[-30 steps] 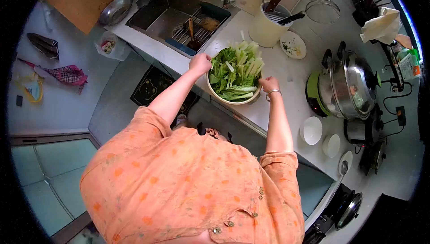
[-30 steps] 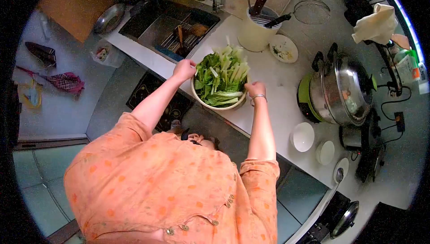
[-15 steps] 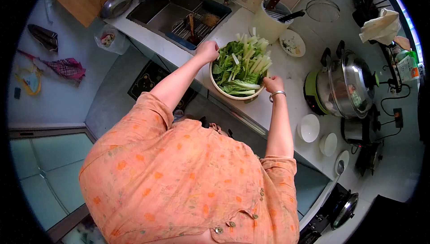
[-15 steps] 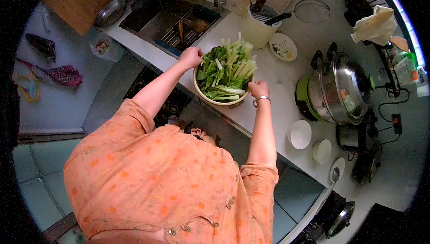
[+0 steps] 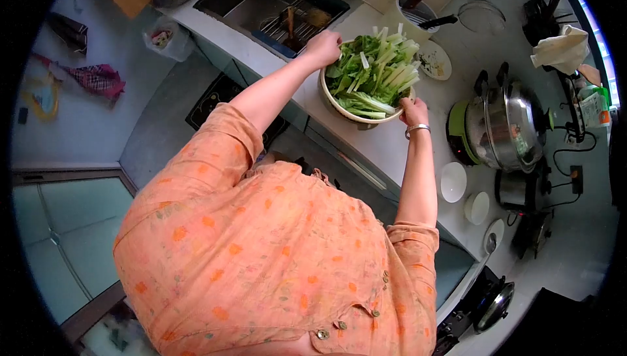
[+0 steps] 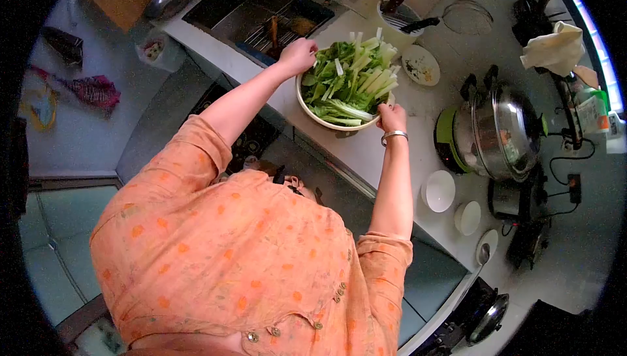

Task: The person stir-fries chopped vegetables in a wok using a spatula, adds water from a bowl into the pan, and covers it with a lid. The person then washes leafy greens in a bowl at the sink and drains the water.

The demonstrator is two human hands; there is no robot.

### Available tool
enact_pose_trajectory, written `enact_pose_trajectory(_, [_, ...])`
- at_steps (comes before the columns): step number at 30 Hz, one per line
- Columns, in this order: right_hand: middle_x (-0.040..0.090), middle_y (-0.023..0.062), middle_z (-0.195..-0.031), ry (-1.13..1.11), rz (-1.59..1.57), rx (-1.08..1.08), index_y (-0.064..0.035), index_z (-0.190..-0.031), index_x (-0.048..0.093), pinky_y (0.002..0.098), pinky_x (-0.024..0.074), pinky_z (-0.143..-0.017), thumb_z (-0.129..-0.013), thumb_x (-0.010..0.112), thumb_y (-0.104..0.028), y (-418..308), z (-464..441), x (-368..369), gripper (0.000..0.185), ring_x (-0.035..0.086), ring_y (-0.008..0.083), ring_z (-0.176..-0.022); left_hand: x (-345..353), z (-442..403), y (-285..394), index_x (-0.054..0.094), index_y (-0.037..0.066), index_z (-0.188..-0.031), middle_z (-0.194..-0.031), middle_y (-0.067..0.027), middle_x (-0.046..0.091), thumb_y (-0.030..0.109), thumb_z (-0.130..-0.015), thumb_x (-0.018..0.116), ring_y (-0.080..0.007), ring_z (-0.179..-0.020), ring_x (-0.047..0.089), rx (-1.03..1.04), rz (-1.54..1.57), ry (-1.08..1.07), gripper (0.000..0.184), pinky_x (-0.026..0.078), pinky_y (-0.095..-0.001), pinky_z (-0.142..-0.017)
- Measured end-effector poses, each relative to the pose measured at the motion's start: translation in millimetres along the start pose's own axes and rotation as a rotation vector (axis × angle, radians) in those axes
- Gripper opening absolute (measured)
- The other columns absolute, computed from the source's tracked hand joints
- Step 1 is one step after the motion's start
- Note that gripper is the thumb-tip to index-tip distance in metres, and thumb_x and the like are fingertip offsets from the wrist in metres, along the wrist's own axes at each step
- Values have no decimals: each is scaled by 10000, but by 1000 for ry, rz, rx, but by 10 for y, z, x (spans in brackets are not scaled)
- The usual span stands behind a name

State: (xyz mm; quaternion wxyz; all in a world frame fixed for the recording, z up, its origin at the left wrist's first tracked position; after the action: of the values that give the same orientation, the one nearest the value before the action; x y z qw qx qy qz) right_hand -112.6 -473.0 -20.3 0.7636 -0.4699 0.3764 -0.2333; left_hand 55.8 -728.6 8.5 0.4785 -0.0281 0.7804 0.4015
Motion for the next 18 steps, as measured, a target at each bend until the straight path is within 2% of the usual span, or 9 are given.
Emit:
enact_pose_trajectory(2, [511,65,-575,40,-47,-13,14,-726,466,265,423,-365,-716,574,-118,-82,99,-17,170,477,134,-395,-33,-24,65,610,40,-910,-882,-151,588,134,-729,521,-324,-874,561,53,-30,98,222,453,-408,-760])
enact_pose_trajectory(4, [508,69,-573,60,-71,-55,4,-705,456,259,416,-364,-719,574,-120,-139,100,-62,172,471,132,-391,-136,-76,130,611,31,-950,-920,-159,597,145,-765,495,-326,-887,561,72,-21,100,247,449,-409,-782])
enact_pose_trajectory(7, [514,72,-569,111,-139,-74,6,-706,487,247,419,-378,-729,576,-116,-590,131,-173,153,477,128,-399,-422,-407,377,601,33,-1034,-1019,-172,591,167,-806,457,-322,-958,553,143,62,77,301,443,-394,-824])
enact_pose_trajectory(9, [530,74,-588,137,-123,-111,6,-718,501,245,424,-387,-735,577,-110,-817,156,-258,140,481,123,-412,-567,-523,539,556,41,-1132,-1105,-179,566,240,-859,417,-309,-1037,531,238,241,189,365,419,-370,-881])
enact_pose_trajectory(10, [540,74,-602,135,-136,-140,6,-722,506,243,426,-392,-739,578,-109,-919,185,-283,137,486,121,-421,-631,-531,640,556,41,-1132,-1105,-179,566,240,-859,417,-309,-1037,531,237,240,192,365,419,-370,-881])
enact_pose_trajectory(12, [551,58,-628,153,-153,-160,-1,-723,511,241,442,-409,-736,595,-132,-1096,267,-312,157,508,119,-466,-824,-503,837,521,43,-1176,-1142,-169,552,387,-887,401,-304,-1085,506,243,352,263,464,393,-360,-918])
enact_pose_trajectory(13, [550,57,-631,154,-177,-189,-4,-721,510,239,445,-412,-737,600,-136,-1133,293,-314,161,508,116,-470,-847,-486,879,521,43,-1176,-1142,-169,552,387,-887,401,-304,-1085,506,245,354,268,464,393,-360,-918])
enact_pose_trajectory(15, [549,55,-634,152,-206,-216,-6,-719,509,237,447,-416,-738,605,-139,-1175,300,-311,165,508,113,-475,-941,-443,984,492,54,-1209,-1176,-170,530,538,-872,371,-305,-1109,486,278,263,292,602,374,-371,-939])
enact_pose_trajectory(18, [548,49,-641,162,-169,-217,-10,-722,509,236,453,-426,-740,614,-148,-1203,284,-335,175,510,108,-484,-959,-453,966,483,67,-1224,-1216,-172,499,613,-842,356,-307,-1135,464,281,232,302,679,367,-382,-946])
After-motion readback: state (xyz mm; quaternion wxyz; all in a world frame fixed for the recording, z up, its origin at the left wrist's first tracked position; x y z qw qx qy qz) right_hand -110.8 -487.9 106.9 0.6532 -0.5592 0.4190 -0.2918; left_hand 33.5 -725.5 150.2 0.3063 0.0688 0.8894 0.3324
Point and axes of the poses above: each hand's wrist, its own z-axis away from the middle knuckle, its own x-axis out of the palm, y = z × x, the point moved 5 cm from there along -z, towards the middle knuckle
